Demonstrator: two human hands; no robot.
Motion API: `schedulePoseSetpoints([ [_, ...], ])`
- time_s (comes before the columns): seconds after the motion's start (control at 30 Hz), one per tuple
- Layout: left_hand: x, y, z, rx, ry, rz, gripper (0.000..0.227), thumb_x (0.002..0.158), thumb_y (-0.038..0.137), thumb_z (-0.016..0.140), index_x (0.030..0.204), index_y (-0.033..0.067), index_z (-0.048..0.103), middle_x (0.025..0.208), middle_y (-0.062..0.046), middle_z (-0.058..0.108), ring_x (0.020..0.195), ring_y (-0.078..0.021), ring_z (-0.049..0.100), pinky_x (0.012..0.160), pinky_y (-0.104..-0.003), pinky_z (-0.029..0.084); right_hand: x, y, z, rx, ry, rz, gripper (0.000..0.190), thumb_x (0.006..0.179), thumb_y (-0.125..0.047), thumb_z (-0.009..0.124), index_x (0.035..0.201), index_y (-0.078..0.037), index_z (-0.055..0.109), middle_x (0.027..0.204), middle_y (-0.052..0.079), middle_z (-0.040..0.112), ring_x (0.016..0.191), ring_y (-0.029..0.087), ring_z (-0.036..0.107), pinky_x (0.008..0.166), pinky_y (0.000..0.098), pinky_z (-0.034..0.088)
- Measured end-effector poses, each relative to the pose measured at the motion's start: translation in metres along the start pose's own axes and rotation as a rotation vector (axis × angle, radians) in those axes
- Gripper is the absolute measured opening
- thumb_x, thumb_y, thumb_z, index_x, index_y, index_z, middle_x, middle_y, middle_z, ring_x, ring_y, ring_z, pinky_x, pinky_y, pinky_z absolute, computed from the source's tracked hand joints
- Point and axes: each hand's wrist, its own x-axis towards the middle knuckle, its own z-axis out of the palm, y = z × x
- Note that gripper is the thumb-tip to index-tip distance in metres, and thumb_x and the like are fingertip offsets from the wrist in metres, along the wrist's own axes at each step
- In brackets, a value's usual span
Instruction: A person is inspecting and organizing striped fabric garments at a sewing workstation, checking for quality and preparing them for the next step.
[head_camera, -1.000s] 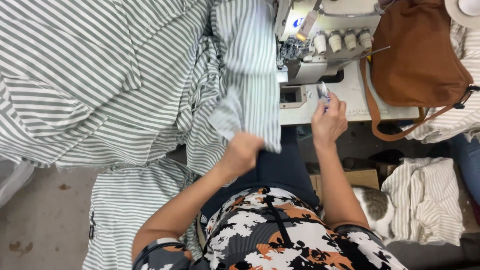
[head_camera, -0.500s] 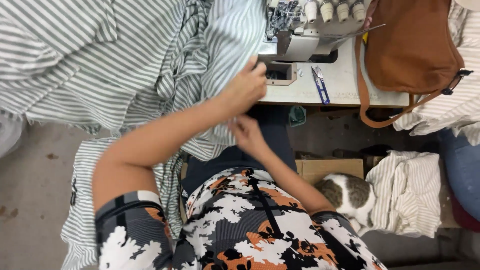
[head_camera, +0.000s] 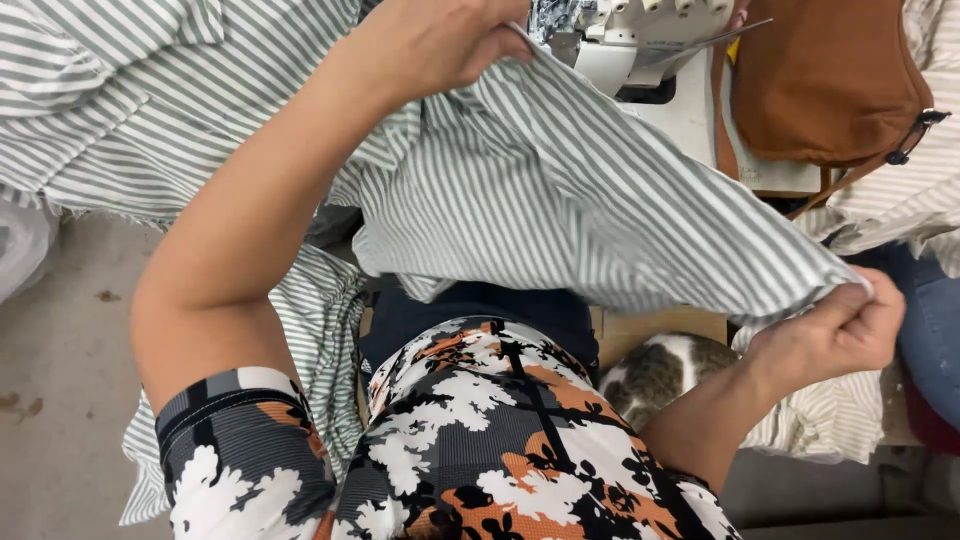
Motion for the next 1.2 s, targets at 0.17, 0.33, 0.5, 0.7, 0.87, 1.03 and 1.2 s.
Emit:
schedulePoseSetpoints([
  [0.17, -0.005, 0.026, -0.079, -0.756, -0.028, -0.094, 0.014, 0.105, 0.009, 0.075, 0.096, 0.0032, 0.065, 0.086, -0.009, 0.063, 0.079, -0.0246, 0.058, 0.072, -0.039, 0.046, -0.007, 0.041, 0.010, -0.101, 0.078, 0.000, 0.019, 0.104, 0.006, 0.053, 0.101, 0.007, 0.071, 0.091, 0.014, 0.066, 0.080, 0.025, 0.059, 0.073, 0.0380, 0.047],
  [0.33, -0.036, 0.035, -0.073, -0.806, -0.013, -0.154, 0.009, 0.102, 0.003, 0.072, 0.099, -0.0002, 0.065, 0.087, -0.013, 0.059, 0.076, -0.0297, 0.056, 0.067, -0.043, 0.042, -0.040, 0.078, 0.047, -0.022, -0.063, -0.016, 0.015, 0.100, 0.014, 0.061, 0.100, 0.006, 0.074, 0.093, 0.015, 0.068, 0.088, 0.027, 0.062, 0.076, 0.0380, 0.051],
  [0.5, -0.063, 0.043, -0.049, -0.775, -0.064, -0.242, 0.006, 0.102, 0.004, 0.066, 0.104, -0.0015, 0.064, 0.093, -0.015, 0.063, 0.080, -0.0330, 0.061, 0.070, -0.046, 0.047, -0.069, 0.077, 0.066, -0.201, -0.157, -0.018, 0.027, 0.112, -0.022, 0.070, 0.096, -0.003, 0.079, 0.100, 0.012, 0.065, 0.095, 0.029, 0.059, 0.081, 0.0430, 0.047],
  [0.7, -0.082, 0.057, -0.032, -0.745, -0.032, -0.302, 0.016, 0.089, -0.004, 0.062, 0.104, 0.0013, 0.062, 0.090, -0.011, 0.056, 0.077, -0.0256, 0.055, 0.064, -0.041, 0.041, -0.076, 0.073, 0.048, -0.177, -0.183, -0.047, 0.032, 0.115, -0.026, 0.068, 0.105, 0.000, 0.082, 0.097, 0.014, 0.066, 0.092, 0.029, 0.059, 0.081, 0.0443, 0.048],
  [0.87, -0.079, 0.068, -0.026, -0.791, 0.150, -0.219, 0.024, 0.086, -0.017, 0.062, 0.105, -0.0024, 0.059, 0.093, -0.013, 0.056, 0.079, -0.0254, 0.055, 0.063, -0.035, 0.044, -0.073, 0.047, 0.039, -0.067, -0.725, 0.026, 0.026, 0.095, 0.015, 0.059, 0.107, 0.006, 0.080, 0.097, 0.018, 0.075, 0.081, 0.028, 0.069, 0.073, 0.0397, 0.054],
  [1.03, -0.078, 0.076, -0.019, -0.867, 0.179, -0.215, 0.022, 0.090, -0.015, 0.061, 0.107, -0.0023, 0.055, 0.094, -0.014, 0.060, 0.083, -0.0255, 0.060, 0.070, -0.034, 0.050, -0.073, -0.003, 0.076, -0.086, -0.960, -0.042, 0.028, 0.091, -0.001, 0.072, 0.119, 0.001, 0.074, 0.112, 0.018, 0.072, 0.098, 0.027, 0.067, 0.091, 0.0383, 0.055],
  [1.2, -0.082, 0.084, -0.003, -0.934, 0.179, -0.203, 0.019, 0.092, -0.012, 0.060, 0.108, -0.0032, 0.055, 0.095, -0.014, 0.061, 0.083, -0.0246, 0.063, 0.071, -0.031, 0.054, -0.080, -0.090, 0.130, 0.290, -0.956, -0.117, 0.063, 0.092, -0.022, 0.081, 0.143, 0.001, 0.052, 0.139, 0.022, 0.059, 0.131, 0.035, 0.056, 0.114, 0.0489, 0.050],
])
